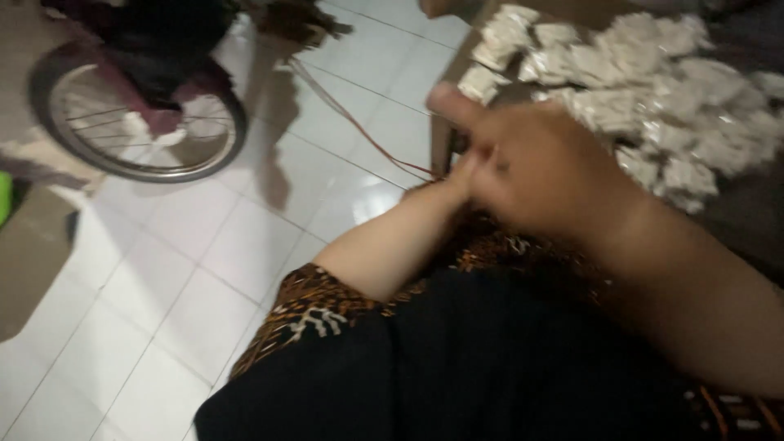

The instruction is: Packing small white snacks into individual plastic bags by hand.

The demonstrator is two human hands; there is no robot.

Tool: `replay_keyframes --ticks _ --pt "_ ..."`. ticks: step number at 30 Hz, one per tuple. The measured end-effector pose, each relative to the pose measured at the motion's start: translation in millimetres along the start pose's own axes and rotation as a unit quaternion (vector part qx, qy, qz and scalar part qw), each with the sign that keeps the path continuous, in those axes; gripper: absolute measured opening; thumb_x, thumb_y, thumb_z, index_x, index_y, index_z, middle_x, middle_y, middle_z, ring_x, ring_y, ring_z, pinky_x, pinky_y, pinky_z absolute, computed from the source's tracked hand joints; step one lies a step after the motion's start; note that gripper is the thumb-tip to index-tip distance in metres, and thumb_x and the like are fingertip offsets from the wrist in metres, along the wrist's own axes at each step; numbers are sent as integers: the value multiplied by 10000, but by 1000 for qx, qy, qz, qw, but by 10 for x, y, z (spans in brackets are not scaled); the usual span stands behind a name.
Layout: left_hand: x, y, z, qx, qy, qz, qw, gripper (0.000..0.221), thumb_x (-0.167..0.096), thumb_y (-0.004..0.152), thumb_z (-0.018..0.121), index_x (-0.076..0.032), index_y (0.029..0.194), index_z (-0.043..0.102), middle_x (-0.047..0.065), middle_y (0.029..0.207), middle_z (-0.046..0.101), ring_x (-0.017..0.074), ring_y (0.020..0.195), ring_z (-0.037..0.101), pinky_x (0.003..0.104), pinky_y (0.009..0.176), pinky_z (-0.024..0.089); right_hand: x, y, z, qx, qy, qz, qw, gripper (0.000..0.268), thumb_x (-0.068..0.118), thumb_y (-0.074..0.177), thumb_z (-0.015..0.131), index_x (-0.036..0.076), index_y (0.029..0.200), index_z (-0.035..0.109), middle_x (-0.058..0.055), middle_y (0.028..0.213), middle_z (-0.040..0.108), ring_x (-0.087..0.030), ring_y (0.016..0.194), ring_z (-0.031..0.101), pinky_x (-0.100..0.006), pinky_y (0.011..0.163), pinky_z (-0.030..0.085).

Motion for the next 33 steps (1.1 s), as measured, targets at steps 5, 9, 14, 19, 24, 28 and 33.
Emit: replay_keyframes --ticks 5,9,14,19,24,28,33 --pt "-190 -26 299 112 -124 65 984 427 -127 911 687 51 1291 614 183 1135 722 219 981 690 310 902 549 -1123 -709 187 -111 -163 46 979 509 118 1003 655 -48 1483 619 -240 1204 692 -389 1043 628 -470 921 475" --pt "-387 -306 420 150 -156 48 975 439 -131 927 671 75 1305 588 187 1150 712 215 991 677 301 898 536 -1604 -1125 395 -101 -6 120 988 461 163 1017 680 -37 1428 623 -248 1269 638 -371 1075 604 -440 902 474" --pt "-423 -431 509 217 -126 68 966 372 -113 951 655 36 1290 624 164 1163 714 218 1031 673 304 944 523 -1797 -1275 608 -57 27 168 984 426 233 979 707 45 1361 681 -213 1233 667 -345 1044 617 -425 845 490" --pt "-315 -454 559 210 -77 99 970 366 -117 947 653 4 1291 626 139 1154 719 188 1011 678 282 909 549 -1592 -1219 603 -36 95 172 980 233 147 955 749 20 1150 768 -127 1039 749 -226 861 672 -330 784 508" --pt "-366 -482 578 223 -114 72 965 363 -109 956 654 27 1292 623 160 1138 729 204 996 698 283 900 560 -1596 -1253 616 -68 122 182 973 175 103 961 779 22 1116 776 -112 962 707 -191 793 609 -293 709 456" --pt "-394 -480 570 217 -146 39 964 375 -86 942 651 49 1291 616 178 1123 730 222 979 706 298 867 570 -1584 -1229 630 -98 173 172 965 141 22 972 752 -10 1109 754 -127 1065 718 -194 897 646 -283 804 493" --pt "-296 -391 528 233 -218 21 947 361 -65 951 641 61 1285 592 198 1124 708 243 977 689 317 862 560 -1650 -1201 734 -102 312 152 932 120 -55 982 684 -3 1090 677 -141 1205 698 -174 995 659 -264 910 554"
Point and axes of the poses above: each hand's wrist, its own y-axis towards the middle knuckle, its own z-axis out of the palm, x = y × z, the point moved 3 cm from there along y, towards the middle knuckle
